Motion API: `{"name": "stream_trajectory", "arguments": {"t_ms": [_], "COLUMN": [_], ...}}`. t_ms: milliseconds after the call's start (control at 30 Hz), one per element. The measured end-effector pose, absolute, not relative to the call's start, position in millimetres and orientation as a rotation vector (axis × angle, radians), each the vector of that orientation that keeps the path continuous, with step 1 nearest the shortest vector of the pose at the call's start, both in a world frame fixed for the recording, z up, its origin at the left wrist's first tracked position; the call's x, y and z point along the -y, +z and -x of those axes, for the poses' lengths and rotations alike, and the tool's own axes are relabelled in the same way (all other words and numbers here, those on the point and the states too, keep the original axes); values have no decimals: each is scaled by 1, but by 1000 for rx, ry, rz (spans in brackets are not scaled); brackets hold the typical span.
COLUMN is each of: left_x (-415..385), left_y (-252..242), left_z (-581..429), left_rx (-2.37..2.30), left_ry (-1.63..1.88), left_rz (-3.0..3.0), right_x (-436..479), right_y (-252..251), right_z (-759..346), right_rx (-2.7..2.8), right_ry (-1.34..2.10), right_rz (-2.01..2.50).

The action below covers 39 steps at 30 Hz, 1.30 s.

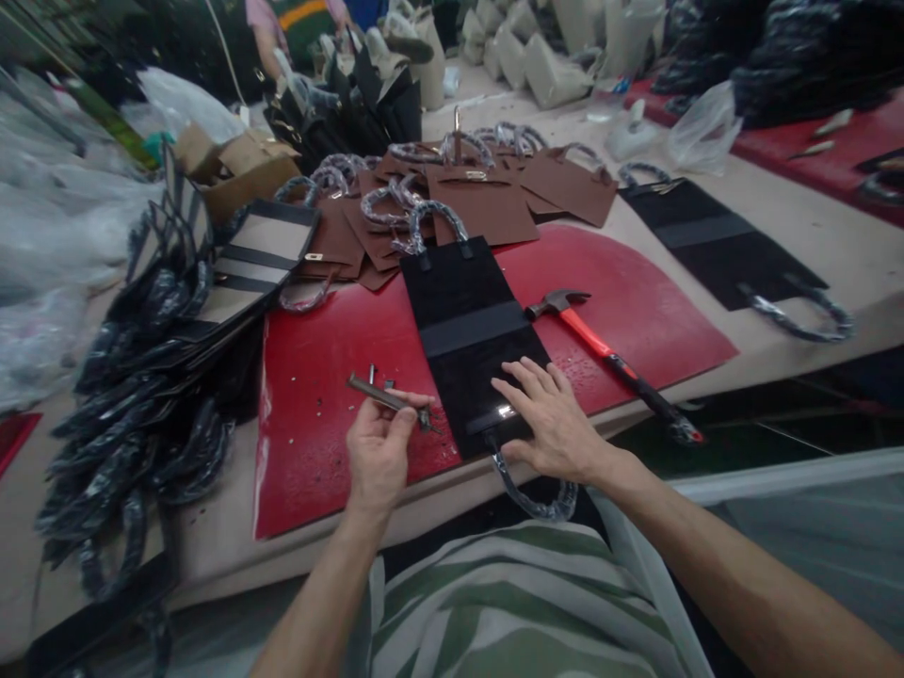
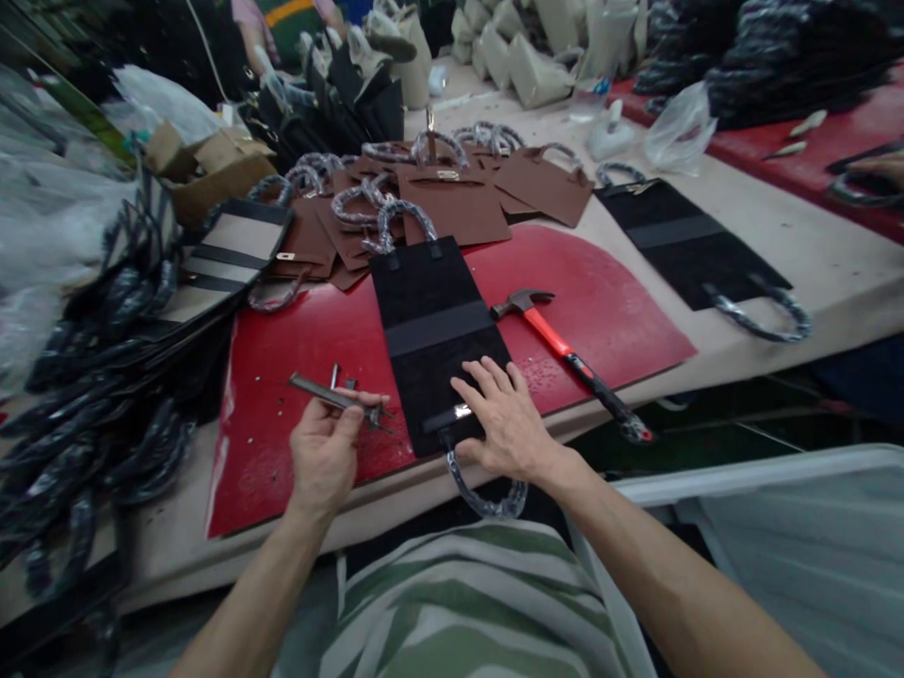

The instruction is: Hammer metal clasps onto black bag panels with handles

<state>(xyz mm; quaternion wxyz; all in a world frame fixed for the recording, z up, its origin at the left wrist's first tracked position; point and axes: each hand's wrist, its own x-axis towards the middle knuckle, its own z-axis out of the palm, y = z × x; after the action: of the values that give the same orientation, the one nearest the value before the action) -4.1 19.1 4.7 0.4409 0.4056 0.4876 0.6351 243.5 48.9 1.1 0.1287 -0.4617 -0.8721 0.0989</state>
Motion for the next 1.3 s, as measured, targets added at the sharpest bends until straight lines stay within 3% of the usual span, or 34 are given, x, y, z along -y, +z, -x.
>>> {"name": "stream_trajectory", "arguments": {"t_ms": [933,1300], "left_x": [-17,-15], "left_y": [-12,-19], "left_z": [-30,-23], "left_rx": [-1247,-1396], "left_ry": [1455,1284], "left_rz": [-1160,-1613], "right_x": [-48,-49], "right_y": [0,-3], "right_z": [-244,-245], "right_rx": [2524,2489], "right_ry": [293,325], "right_rz": [1362,1336]}}
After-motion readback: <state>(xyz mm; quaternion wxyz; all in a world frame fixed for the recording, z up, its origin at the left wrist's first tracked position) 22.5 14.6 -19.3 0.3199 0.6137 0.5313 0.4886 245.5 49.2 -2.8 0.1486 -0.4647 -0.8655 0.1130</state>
